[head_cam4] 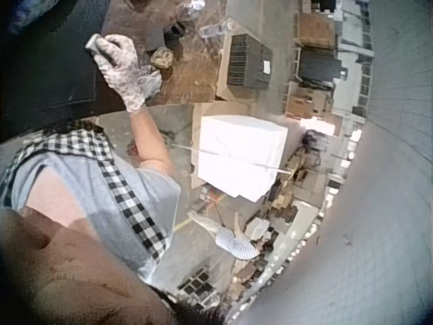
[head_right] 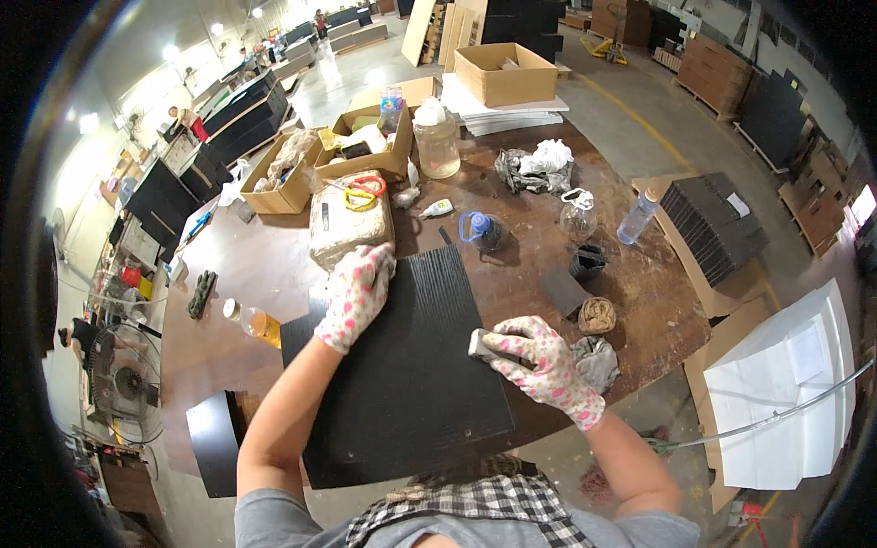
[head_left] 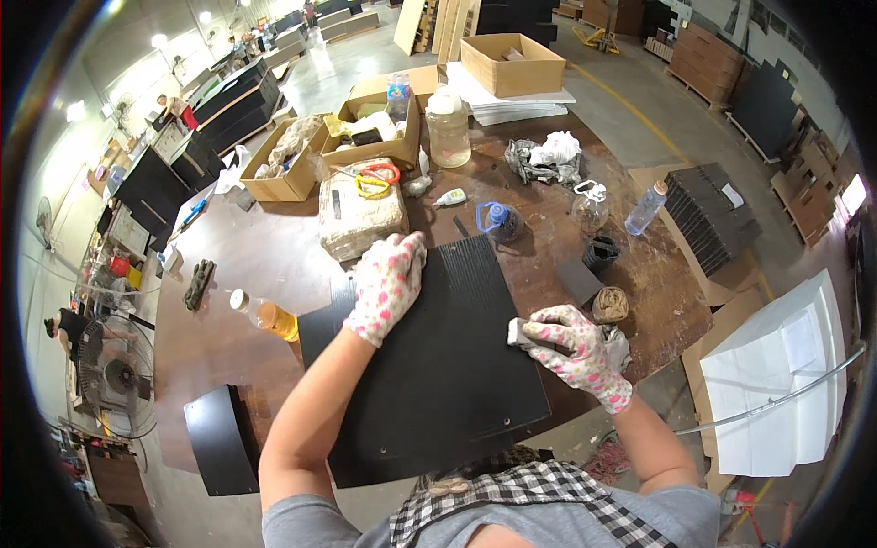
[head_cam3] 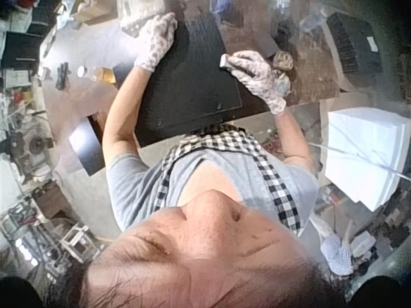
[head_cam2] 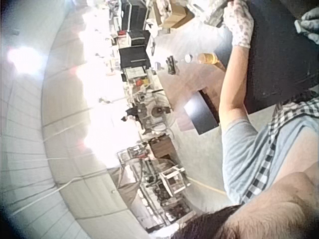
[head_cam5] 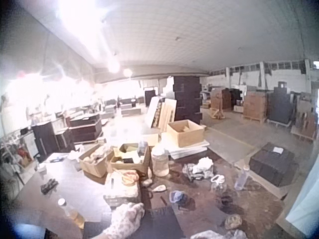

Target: Cleaning and polishing black wood furniture panels using a rag and a liquid solution.

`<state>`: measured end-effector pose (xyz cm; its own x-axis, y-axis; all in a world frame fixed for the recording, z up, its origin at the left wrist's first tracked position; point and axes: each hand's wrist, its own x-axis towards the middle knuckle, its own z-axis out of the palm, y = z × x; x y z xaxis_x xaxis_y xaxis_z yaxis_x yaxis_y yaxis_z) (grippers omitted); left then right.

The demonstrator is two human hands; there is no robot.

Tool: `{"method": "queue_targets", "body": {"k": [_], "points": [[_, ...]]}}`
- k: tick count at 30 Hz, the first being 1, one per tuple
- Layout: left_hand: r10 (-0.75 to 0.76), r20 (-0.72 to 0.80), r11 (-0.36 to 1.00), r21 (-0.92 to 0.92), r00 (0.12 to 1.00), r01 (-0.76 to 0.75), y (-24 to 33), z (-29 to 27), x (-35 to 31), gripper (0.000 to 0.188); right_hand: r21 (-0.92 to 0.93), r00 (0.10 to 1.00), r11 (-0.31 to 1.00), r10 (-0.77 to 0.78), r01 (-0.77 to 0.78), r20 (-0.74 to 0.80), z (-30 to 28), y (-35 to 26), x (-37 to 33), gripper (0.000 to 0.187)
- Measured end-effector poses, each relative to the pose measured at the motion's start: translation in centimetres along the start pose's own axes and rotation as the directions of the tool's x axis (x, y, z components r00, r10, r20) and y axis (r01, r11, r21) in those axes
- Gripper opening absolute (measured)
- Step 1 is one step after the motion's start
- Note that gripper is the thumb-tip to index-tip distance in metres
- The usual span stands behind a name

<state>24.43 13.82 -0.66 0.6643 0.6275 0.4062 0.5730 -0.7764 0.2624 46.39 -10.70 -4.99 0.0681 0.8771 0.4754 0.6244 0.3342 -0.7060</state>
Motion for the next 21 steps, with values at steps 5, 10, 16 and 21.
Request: {"method": "queue_targets", "body": {"k": [5,10,16,21], "points": [[0.068,-0.062,0.997,0.051,0.996,-0.065,-0.3,1.0,-0.8,0.031,-0.038,0.989,0.991,-0.129,0.127,-0.074,1.0,6.2,8.2,0.038],[0.09,-0.099,0.995,0.045,0.991,-0.086,0.2,0.6,0.0,0.026,0.141,0.995,0.99,0.006,0.007,-0.095,1.3,8.9,15.9,0.023],[0.095,-0.084,0.995,0.027,0.992,-0.093,0.2,0.3,-0.2,0.027,0.051,0.995,0.994,-0.092,0.093,-0.03,0.7,7.6,11.8,0.026],[0.048,-0.05,0.998,0.037,0.998,-0.046,-0.2,0.8,-0.3,0.032,0.033,0.982,0.982,-0.188,0.187,0.021,-0.4,3.6,1.8,0.043]]}}
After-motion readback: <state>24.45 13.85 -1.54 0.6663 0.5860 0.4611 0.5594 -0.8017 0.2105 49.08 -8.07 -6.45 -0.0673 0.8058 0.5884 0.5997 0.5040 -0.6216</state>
